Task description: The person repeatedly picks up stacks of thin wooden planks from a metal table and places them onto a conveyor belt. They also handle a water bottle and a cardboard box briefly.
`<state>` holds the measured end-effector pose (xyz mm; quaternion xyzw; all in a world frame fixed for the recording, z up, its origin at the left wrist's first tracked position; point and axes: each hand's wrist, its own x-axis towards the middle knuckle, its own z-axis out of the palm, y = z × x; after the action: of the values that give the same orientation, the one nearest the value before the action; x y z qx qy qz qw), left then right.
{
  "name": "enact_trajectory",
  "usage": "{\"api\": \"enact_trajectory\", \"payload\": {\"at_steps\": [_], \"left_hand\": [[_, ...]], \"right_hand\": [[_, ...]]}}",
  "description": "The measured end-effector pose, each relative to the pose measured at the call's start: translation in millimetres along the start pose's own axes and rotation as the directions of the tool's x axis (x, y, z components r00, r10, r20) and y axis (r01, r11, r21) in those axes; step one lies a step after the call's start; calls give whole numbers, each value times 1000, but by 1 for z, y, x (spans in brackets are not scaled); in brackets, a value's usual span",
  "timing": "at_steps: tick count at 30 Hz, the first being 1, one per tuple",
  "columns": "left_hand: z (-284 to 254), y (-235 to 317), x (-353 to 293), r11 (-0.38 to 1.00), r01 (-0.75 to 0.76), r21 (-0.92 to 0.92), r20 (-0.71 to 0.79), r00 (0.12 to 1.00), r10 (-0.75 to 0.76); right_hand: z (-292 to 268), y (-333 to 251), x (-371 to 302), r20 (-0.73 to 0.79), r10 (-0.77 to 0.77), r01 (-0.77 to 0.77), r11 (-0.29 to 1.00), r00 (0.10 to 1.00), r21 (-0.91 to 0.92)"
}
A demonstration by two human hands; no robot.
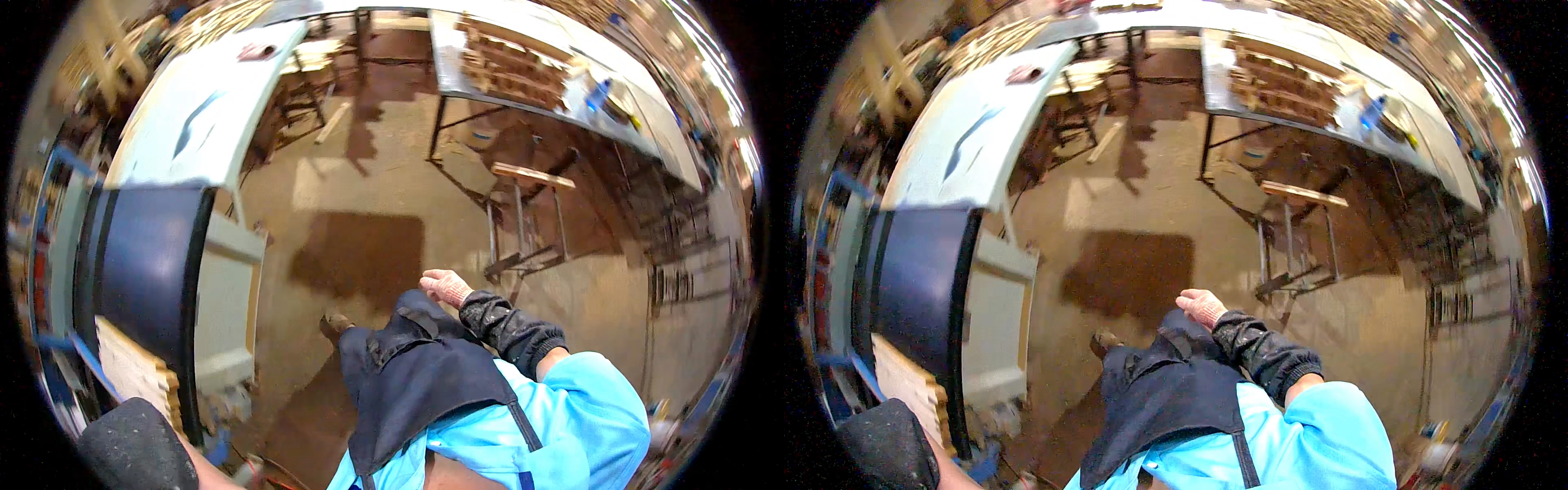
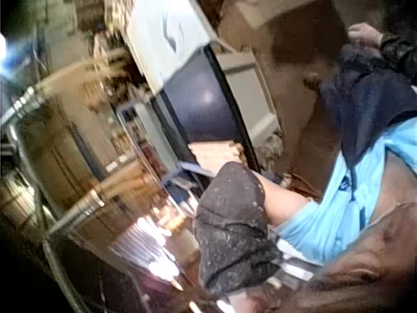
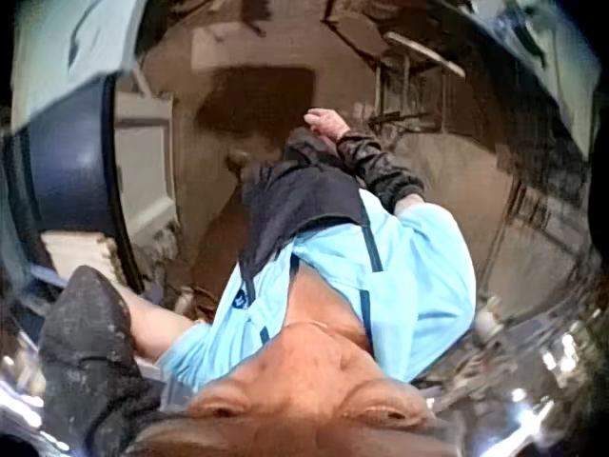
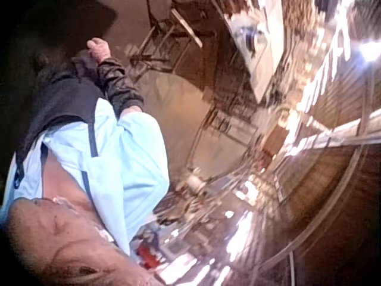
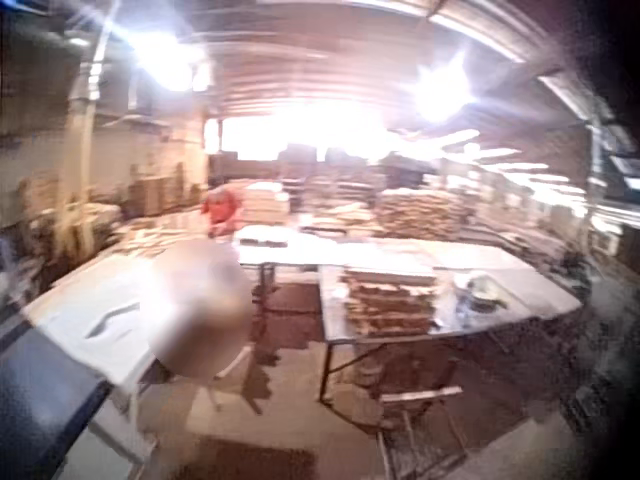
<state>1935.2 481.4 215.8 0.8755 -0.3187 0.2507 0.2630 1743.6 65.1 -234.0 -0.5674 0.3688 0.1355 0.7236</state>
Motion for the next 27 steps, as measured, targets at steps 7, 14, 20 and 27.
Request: {"api": "enact_trajectory", "payload": {"at_steps": [7, 14, 20, 27], "left_hand": [[145, 71, 127, 893, -293, -343, -27, 953, 303], [291, 153, 241, 605, -460, -650, -180, 866, 466], [415, 269, 335, 136, -480, -867, -369, 800, 473], [533, 450, 321, -308, -69, -949, -201, 883, 423]], "right_hand": [[-93, 77, -12, -242, 115, -9, 917, 963, 398], [-152, 135, 17, -359, -57, 116, 983, 932, 145], [-213, 163, -29, -684, -61, -114, 971, 727, -208], [-169, 265, -111, -912, 148, -305, 952, 382, 26]]}}
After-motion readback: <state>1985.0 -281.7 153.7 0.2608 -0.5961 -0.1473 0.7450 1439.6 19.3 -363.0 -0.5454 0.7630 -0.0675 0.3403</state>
